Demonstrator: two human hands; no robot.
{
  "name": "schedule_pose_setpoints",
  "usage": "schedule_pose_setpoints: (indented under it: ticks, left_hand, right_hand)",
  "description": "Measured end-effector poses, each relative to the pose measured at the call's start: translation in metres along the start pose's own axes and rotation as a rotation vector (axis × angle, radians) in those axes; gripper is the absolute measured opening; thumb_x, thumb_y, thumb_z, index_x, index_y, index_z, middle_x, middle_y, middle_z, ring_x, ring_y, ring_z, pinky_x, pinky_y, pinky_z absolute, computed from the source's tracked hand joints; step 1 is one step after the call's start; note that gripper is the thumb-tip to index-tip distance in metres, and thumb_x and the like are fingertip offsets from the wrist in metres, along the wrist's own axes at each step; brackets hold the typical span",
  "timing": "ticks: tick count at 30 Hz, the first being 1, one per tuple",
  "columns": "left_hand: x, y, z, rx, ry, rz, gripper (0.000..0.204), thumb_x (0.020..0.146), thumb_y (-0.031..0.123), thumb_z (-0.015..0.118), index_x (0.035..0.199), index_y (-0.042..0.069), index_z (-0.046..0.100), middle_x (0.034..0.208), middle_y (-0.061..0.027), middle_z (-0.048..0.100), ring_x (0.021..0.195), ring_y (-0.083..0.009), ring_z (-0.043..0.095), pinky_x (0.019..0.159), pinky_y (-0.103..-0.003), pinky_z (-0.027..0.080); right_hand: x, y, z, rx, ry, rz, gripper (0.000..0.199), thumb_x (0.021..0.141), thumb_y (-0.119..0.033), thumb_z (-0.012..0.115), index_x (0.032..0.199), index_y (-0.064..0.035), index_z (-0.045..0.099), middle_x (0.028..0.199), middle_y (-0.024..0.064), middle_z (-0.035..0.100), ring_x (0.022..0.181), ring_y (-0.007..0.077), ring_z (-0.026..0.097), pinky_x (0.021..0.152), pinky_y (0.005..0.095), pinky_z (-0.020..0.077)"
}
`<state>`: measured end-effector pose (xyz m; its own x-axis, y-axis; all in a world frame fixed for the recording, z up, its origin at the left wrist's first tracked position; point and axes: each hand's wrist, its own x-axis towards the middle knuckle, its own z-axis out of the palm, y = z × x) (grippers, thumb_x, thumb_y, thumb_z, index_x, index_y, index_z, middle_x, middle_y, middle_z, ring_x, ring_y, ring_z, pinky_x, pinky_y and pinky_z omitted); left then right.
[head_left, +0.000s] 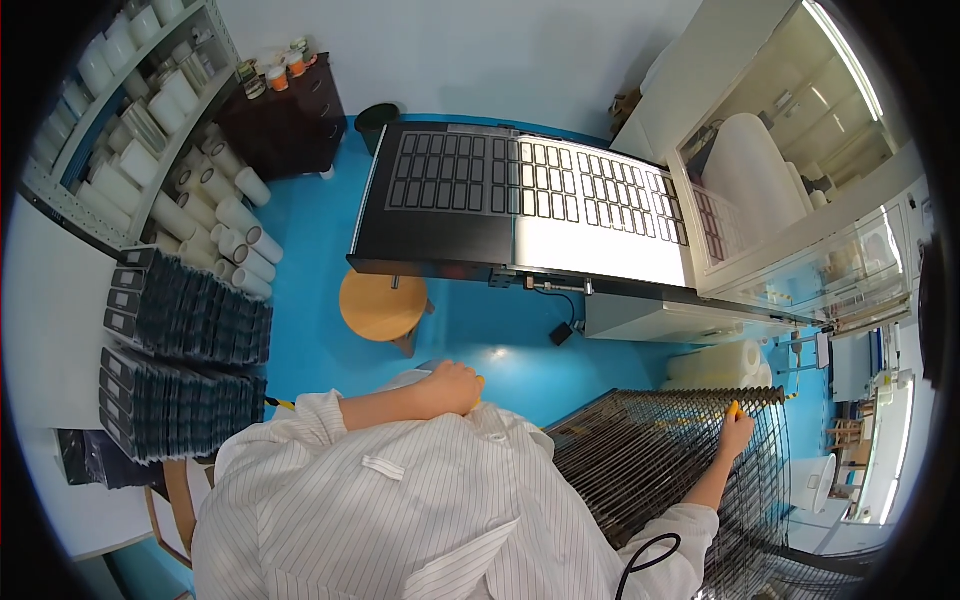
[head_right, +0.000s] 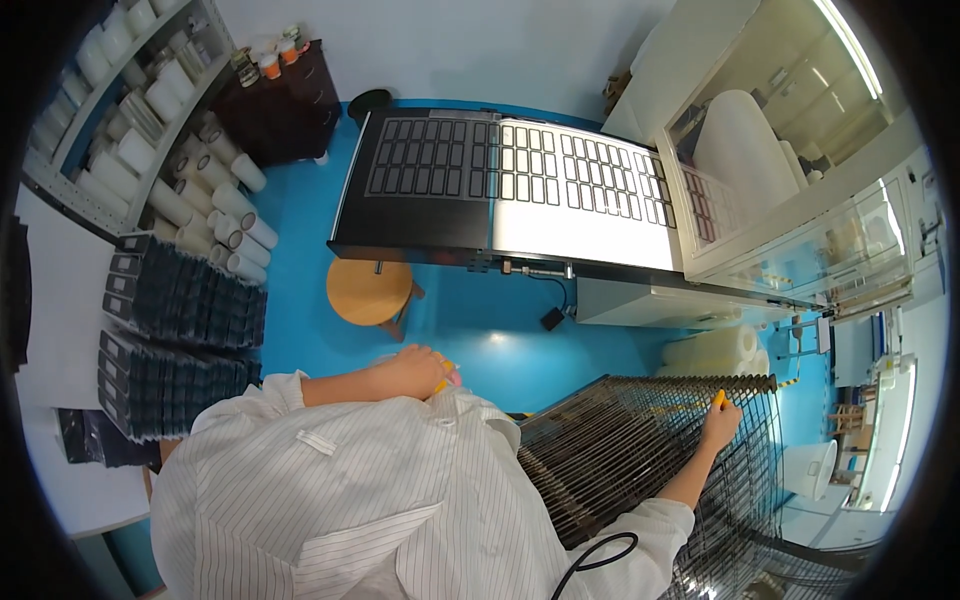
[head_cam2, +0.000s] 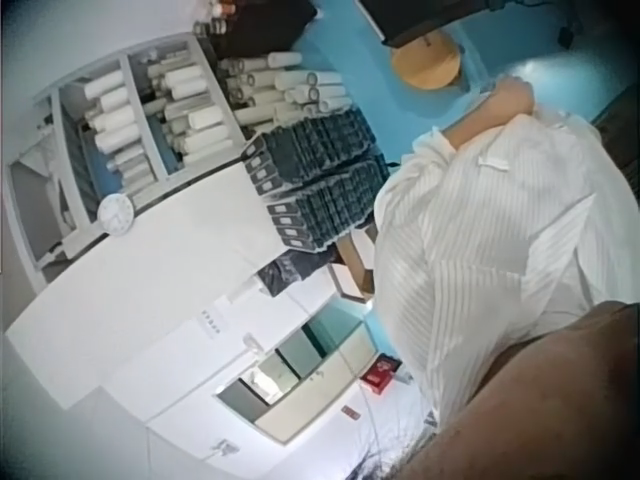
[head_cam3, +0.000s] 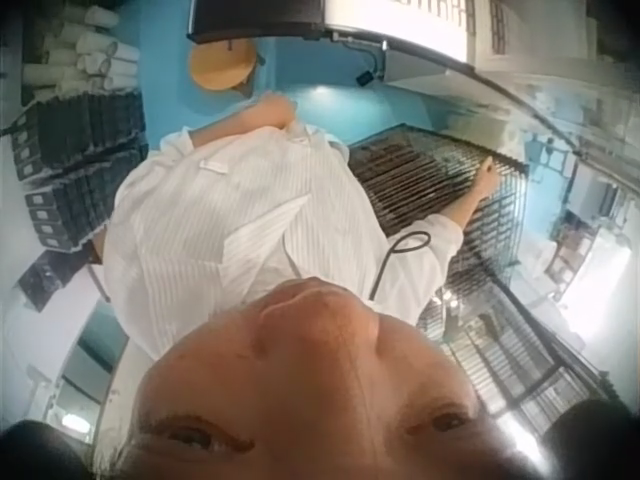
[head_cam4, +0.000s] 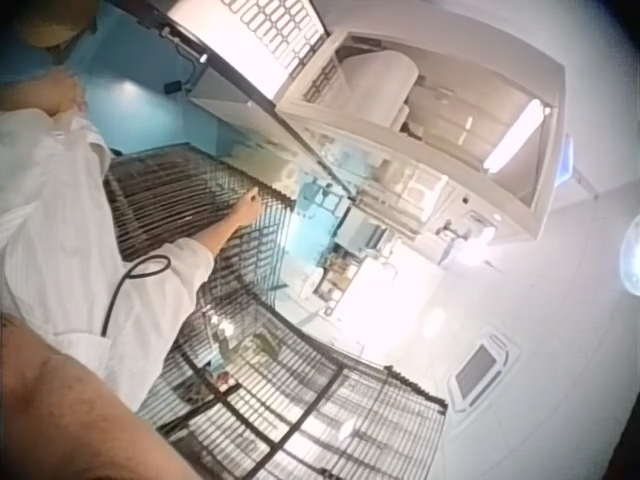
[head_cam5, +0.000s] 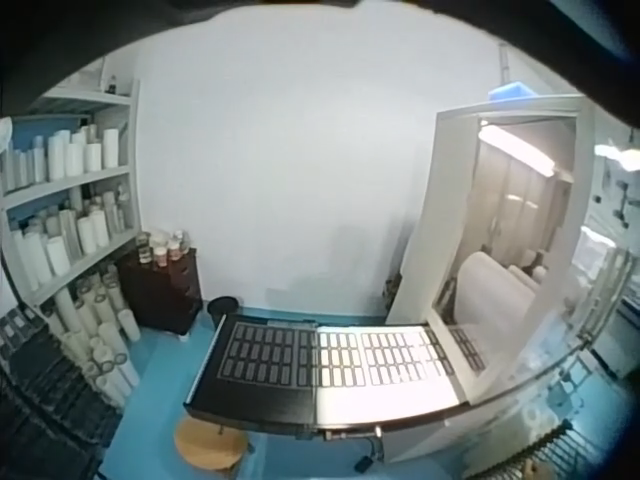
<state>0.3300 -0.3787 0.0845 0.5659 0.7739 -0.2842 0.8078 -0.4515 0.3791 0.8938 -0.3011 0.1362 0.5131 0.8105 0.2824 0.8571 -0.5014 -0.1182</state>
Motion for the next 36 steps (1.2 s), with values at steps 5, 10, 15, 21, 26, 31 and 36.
schedule_pose_setpoints:
  ticks: [5, 10, 15, 21, 26, 31, 36]
  left_hand:
    - [0.001, 0.002, -0.010, 0.018, -0.046, -0.002, 0.026, 0.075, 0.015, 0.052, 0.094, -0.001, 0.058, 0.087, -0.0158, 0.059, 0.083, -0.0283, 0.057, 0.070, -0.039, 0.043]
    - [0.007, 0.004, -0.012, 0.036, -0.078, -0.001, 0.027, 0.074, 0.016, 0.054, 0.095, -0.001, 0.058, 0.087, -0.0159, 0.059, 0.083, -0.0283, 0.057, 0.071, -0.039, 0.042]
    - [0.007, 0.003, -0.010, 0.009, -0.045, 0.018, 0.025, 0.076, 0.015, 0.053, 0.094, -0.001, 0.058, 0.088, -0.0162, 0.059, 0.084, -0.0289, 0.057, 0.072, -0.039, 0.042]
    - [0.013, 0.009, -0.017, 0.046, -0.210, -0.062, 0.041, 0.075, 0.017, 0.057, 0.116, 0.008, 0.054, 0.103, -0.0124, 0.058, 0.094, -0.0277, 0.054, 0.077, -0.038, 0.041]
    - [0.009, 0.006, -0.004, 0.018, -0.041, 0.003, 0.023, 0.076, 0.015, 0.052, 0.091, 0.000, 0.058, 0.087, -0.0165, 0.059, 0.083, -0.0289, 0.057, 0.071, -0.040, 0.042]
    - [0.007, 0.007, -0.001, 0.022, -0.020, 0.001, 0.023, 0.076, 0.016, 0.052, 0.091, 0.000, 0.058, 0.086, -0.0164, 0.059, 0.082, -0.0287, 0.057, 0.070, -0.040, 0.043]
    - [0.001, 0.011, -0.007, 0.002, -0.015, -0.014, 0.022, 0.076, 0.016, 0.052, 0.090, 0.000, 0.058, 0.086, -0.0161, 0.059, 0.082, -0.0283, 0.057, 0.070, -0.039, 0.042]
  right_hand:
    - [-0.003, -0.010, -0.005, -0.003, -0.007, 0.018, 0.038, 0.081, -0.038, 0.056, 0.087, -0.0019, 0.066, 0.091, 0.0195, 0.053, 0.078, 0.0339, 0.056, 0.067, 0.0427, 0.0433]
    - [0.003, 0.010, 0.008, -0.028, 0.021, -0.027, 0.038, 0.081, -0.039, 0.056, 0.086, -0.0022, 0.066, 0.090, 0.0189, 0.053, 0.077, 0.0338, 0.056, 0.066, 0.0426, 0.0432]
    - [0.006, 0.009, 0.011, -0.001, 0.020, -0.018, 0.040, 0.082, -0.041, 0.055, 0.086, -0.0026, 0.066, 0.088, 0.0182, 0.052, 0.075, 0.0335, 0.055, 0.065, 0.0427, 0.0424]
    - [0.004, 0.008, 0.009, -0.017, 0.017, -0.031, 0.041, 0.083, -0.042, 0.053, 0.085, -0.0030, 0.066, 0.088, 0.0178, 0.051, 0.077, 0.0337, 0.054, 0.067, 0.0429, 0.0417]
    - [0.002, 0.005, 0.004, 0.017, 0.019, -0.028, 0.040, 0.083, -0.041, 0.053, 0.085, -0.0029, 0.066, 0.089, 0.0181, 0.052, 0.077, 0.0340, 0.054, 0.067, 0.0429, 0.0419]
    - [0.003, 0.003, 0.002, 0.020, -0.005, 0.002, 0.036, 0.082, -0.038, 0.055, 0.086, -0.0032, 0.066, 0.087, 0.0184, 0.053, 0.076, 0.0336, 0.054, 0.066, 0.0428, 0.0417]
    - [0.000, -0.003, 0.000, 0.025, 0.025, -0.012, 0.034, 0.080, -0.035, 0.057, 0.086, -0.0029, 0.066, 0.086, 0.0182, 0.053, 0.074, 0.0332, 0.055, 0.065, 0.0424, 0.0415]
